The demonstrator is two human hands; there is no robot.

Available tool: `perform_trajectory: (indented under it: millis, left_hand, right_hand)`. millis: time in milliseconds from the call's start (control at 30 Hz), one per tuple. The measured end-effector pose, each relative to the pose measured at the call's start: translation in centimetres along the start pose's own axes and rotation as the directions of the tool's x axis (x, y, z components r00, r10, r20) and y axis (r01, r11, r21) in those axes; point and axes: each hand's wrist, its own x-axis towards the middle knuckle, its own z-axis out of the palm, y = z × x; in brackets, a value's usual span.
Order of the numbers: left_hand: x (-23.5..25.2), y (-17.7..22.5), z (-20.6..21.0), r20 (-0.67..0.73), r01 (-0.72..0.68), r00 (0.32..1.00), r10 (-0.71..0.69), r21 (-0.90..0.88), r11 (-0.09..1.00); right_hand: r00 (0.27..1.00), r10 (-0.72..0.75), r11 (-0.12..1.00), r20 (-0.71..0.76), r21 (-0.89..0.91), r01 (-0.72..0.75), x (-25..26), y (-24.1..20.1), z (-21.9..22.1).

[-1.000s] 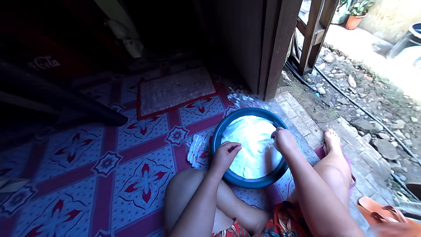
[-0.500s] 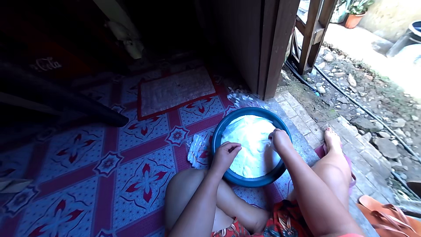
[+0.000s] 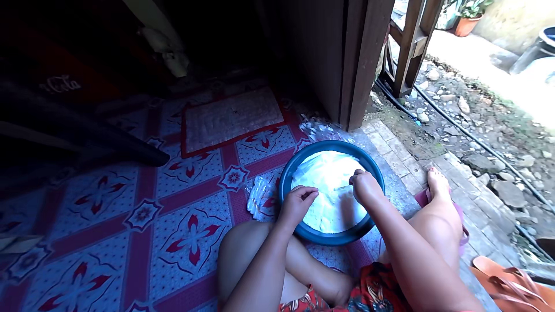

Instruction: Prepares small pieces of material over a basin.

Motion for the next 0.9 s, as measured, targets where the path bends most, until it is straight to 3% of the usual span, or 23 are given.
perform_trajectory:
  millis: [333, 767, 900]
  left_hand:
    - [-0.1, -0.3, -0.1, -0.007, 0.009, 1.000, -0.009, -0.008, 1.000]
    - [0.0, 0.0, 0.0, 0.002, -0.004, 1.000, 0.004, 0.000, 1.000]
    - [-0.1, -0.1, 0.0, 0.001, -0.005, 1.000, 0.005, 0.000, 1.000]
  right_hand:
    - [0.995, 0.057, 0.996, 0.079, -0.072, -0.052, 0.5, 0.6, 0.2]
    - [0.998, 0.020, 0.998, -0.060, 0.059, -0.017, 0.5, 0.8, -0.4]
    - [0.999, 0.031, 0.999, 0.011, -0.011, -0.031, 1.1, 0.9, 0.7]
